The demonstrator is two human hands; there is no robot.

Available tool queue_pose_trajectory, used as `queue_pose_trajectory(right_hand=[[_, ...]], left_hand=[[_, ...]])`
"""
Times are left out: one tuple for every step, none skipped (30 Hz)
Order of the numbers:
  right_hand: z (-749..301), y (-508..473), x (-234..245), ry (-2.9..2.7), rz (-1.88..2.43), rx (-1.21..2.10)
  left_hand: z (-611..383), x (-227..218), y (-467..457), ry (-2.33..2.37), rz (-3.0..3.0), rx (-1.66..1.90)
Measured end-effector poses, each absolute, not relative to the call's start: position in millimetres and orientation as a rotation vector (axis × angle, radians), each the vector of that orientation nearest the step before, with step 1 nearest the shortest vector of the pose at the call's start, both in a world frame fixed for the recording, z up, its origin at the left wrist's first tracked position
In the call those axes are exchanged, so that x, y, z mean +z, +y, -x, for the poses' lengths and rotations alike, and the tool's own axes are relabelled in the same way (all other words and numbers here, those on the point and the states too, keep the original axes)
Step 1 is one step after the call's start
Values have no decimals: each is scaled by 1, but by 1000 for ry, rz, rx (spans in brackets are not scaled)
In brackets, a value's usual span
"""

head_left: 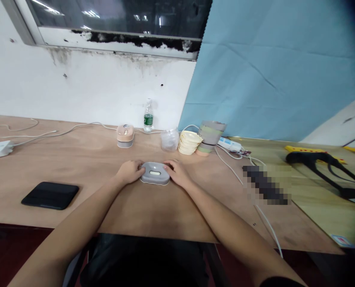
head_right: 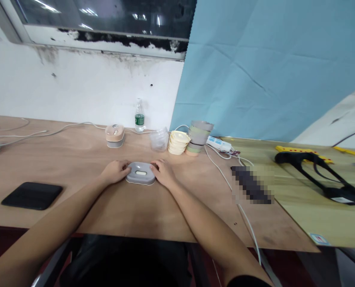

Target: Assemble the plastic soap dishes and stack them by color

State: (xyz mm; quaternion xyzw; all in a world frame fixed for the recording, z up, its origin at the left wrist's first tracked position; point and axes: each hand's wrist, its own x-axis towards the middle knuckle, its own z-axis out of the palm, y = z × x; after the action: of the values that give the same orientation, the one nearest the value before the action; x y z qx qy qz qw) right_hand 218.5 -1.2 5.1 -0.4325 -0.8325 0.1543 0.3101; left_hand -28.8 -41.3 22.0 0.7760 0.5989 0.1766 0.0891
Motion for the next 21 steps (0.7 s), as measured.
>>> queue_pose_trajectory(right_hand=[[-220,-1,5,-2186,1135,397],[-221,-1,7,-2169,1123,374],[-223,0,10,-2148,1108,337],[-225,3,16,-2125,1090,286],[-227,6,23,-2104,1074,223],[-229,11,31,-2086,1064,156],[-230,17,41,-2074,1063,87],[-231,24,51,-2068,1071,21],[-230,32,61,-2070,1083,-40],[-229,41,70,-2078,1099,-95],[-227,50,79,-2094,1115,-142],[-224,59,85,-2112,1132,-183],[-221,67,90,-2129,1150,-214],[-217,75,93,-2144,1168,-238],[-214,83,93,-2156,1187,-256],[-211,89,92,-2167,1207,-266],[-209,95,90,-2175,1230,-266],[-207,100,87,-2180,1255,-254],[-205,104,83,-2181,1280,-232],[-205,107,80,-2178,1297,-199],[-204,109,77,-2168,1302,-162]], left_hand=[[29,22,-41,1780,-2308,527],[29,22,-42,1777,-2308,531],[29,22,-42,1771,-2308,538],[29,22,-42,1764,-2308,548],[30,22,-42,1752,-2308,559],[30,23,-42,1737,-2309,570],[31,23,-42,1723,-2310,580],[31,24,-42,1709,-2312,586],[31,24,-43,1701,-2314,591],[32,25,-43,1694,-2318,594],[32,25,-43,1688,-2321,593],[32,25,-44,1685,-2323,593],[33,25,-44,1683,-2325,594],[33,25,-45,1682,-2326,596],[34,24,-45,1684,-2326,597],[34,24,-44,1682,-2327,597],[35,23,-44,1677,-2328,600],[35,22,-44,1670,-2329,605],[36,22,-43,1660,-2330,610],[36,22,-43,1651,-2332,613],[36,22,-43,1644,-2335,617]])
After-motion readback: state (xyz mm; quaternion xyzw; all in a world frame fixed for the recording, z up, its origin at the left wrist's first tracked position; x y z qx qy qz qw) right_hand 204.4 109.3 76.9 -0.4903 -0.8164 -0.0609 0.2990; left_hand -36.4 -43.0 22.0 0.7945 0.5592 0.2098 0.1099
